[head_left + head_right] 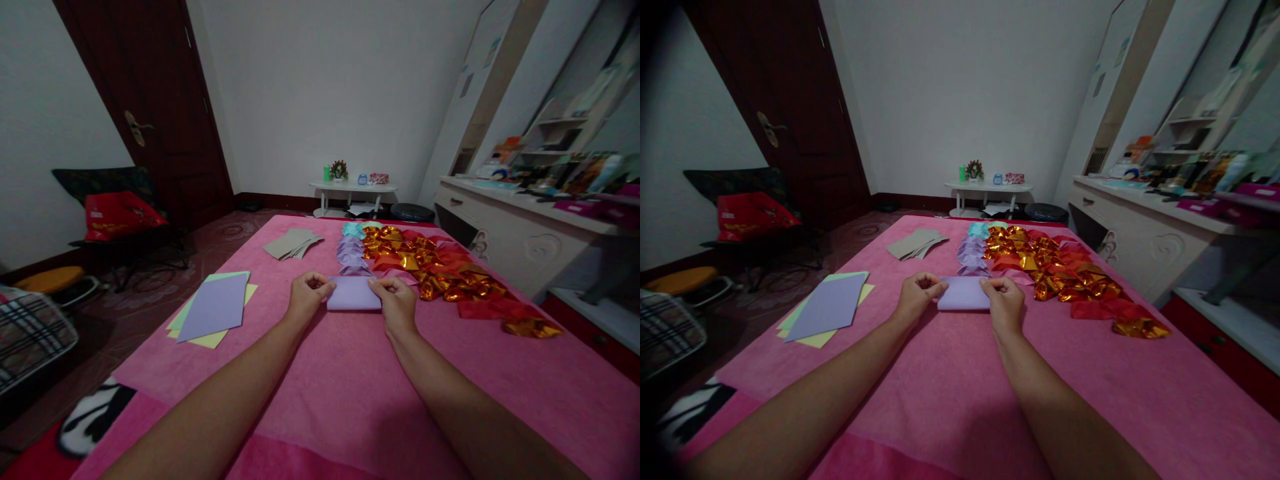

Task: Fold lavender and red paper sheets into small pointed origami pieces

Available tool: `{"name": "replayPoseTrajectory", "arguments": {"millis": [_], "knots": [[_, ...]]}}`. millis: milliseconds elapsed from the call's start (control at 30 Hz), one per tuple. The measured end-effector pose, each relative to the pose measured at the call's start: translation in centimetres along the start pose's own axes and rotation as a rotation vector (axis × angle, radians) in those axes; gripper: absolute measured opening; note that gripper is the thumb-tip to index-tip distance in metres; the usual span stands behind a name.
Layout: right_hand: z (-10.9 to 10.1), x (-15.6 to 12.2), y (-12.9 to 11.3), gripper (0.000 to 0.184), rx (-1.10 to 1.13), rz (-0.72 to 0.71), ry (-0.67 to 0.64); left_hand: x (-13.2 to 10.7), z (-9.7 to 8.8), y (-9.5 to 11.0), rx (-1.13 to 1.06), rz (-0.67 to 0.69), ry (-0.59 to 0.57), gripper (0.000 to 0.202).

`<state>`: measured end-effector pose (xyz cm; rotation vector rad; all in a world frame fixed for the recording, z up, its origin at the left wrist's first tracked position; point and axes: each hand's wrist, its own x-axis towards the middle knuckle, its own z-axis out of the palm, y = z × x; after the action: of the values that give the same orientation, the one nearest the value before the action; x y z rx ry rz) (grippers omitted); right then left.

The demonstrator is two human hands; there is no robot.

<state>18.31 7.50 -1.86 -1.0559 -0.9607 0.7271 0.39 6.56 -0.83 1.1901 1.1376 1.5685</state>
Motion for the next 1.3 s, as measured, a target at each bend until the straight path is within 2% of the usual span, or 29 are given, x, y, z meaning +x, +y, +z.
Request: {"name": "replayPoseTrajectory", "arguments": {"millis": [200,400,533,667,800,1300], "knots": [[-0.11,0.2,0.45,0.021,-0.116,-0.053,-0.005,0.0,0.01,-0.03,-0.023,-0.019,0.009,0.033],[-0.33,0.24,0.67,0.021,-0.247,-0.099,-0.01,-0.04,0.04,-0.19,-0.013,-0.006,0.0,0.03],[-0.36,0.24,0.73,0.02,-0.288,-0.092,-0.022,-0.05,0.06,-0.4,0.019,0.024,-0.002,0.023],[-0.23,0.29,0.72,0.019,-0.303,-0.086,-0.026,0.0,-0.01,-0.58,0.046,0.044,0.018,0.03],[-0.12,0.33,0.62,0.019,-0.306,-0.089,-0.035,-0.02,-0.13,-0.64,0.135,0.064,0.019,0.034],[-0.09,0.37,0.17,0.016,-0.369,-0.097,-0.082,-0.4,-0.34,-0.55,0.433,0.165,-0.024,0.025]]}}
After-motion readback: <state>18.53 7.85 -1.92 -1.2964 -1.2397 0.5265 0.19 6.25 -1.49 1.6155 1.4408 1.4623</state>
